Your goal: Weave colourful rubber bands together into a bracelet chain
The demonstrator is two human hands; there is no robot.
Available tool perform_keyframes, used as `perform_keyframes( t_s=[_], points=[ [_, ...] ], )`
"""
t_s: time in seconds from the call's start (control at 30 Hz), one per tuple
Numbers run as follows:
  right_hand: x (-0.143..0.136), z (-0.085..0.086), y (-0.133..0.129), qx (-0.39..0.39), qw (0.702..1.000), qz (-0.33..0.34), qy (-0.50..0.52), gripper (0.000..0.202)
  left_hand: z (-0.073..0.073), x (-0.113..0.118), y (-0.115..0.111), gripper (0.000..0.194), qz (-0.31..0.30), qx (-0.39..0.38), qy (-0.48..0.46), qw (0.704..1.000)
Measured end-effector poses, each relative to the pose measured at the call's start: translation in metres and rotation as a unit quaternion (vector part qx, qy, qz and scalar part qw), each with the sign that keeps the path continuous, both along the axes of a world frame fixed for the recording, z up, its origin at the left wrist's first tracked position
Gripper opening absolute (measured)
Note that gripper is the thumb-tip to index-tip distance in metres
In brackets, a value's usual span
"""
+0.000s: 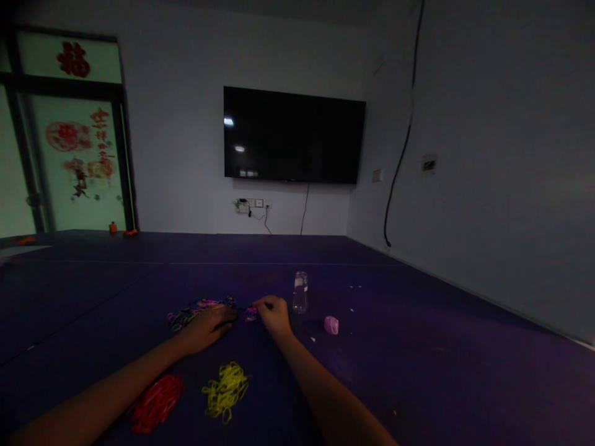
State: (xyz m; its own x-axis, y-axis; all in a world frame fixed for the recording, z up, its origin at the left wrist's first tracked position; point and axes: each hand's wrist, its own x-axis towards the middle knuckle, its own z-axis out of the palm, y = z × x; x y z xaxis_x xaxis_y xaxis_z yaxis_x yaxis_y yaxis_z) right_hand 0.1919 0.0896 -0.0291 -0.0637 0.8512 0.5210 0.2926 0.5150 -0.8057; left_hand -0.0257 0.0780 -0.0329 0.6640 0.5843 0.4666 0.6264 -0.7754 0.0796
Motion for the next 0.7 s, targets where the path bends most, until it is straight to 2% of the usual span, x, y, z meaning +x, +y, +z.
perform_keyframes(
  t_s=[0.17,0.23,0.33,0.47,0.7],
  points=[
    [-0.010,0.000,-0.008,-0.142,0.976,0.120,0.110,0.027,-0.004,-0.002,0.002,0.026,0.001,-0.002,-0.008,1.000],
    [-0.015,0.000,-0.013,-0.197,0.958,0.170,0.118,0.025,-0.007,-0.003,0.004,0.025,-0.003,0.002,-0.020,1.000],
    [-0.022,-0.001,-0.021,-0.249,0.936,0.238,0.078,0.024,-0.009,-0.002,0.007,0.022,-0.009,-0.003,-0.025,1.000],
    [-0.026,0.002,-0.027,-0.277,0.914,0.295,0.041,0.024,-0.005,0.000,0.005,0.019,-0.018,-0.024,-0.021,0.999],
    [-0.024,0.005,-0.027,-0.312,0.867,0.389,-0.012,0.052,-0.002,-0.001,0.003,0.021,-0.021,-0.034,-0.024,0.999]
  ],
)
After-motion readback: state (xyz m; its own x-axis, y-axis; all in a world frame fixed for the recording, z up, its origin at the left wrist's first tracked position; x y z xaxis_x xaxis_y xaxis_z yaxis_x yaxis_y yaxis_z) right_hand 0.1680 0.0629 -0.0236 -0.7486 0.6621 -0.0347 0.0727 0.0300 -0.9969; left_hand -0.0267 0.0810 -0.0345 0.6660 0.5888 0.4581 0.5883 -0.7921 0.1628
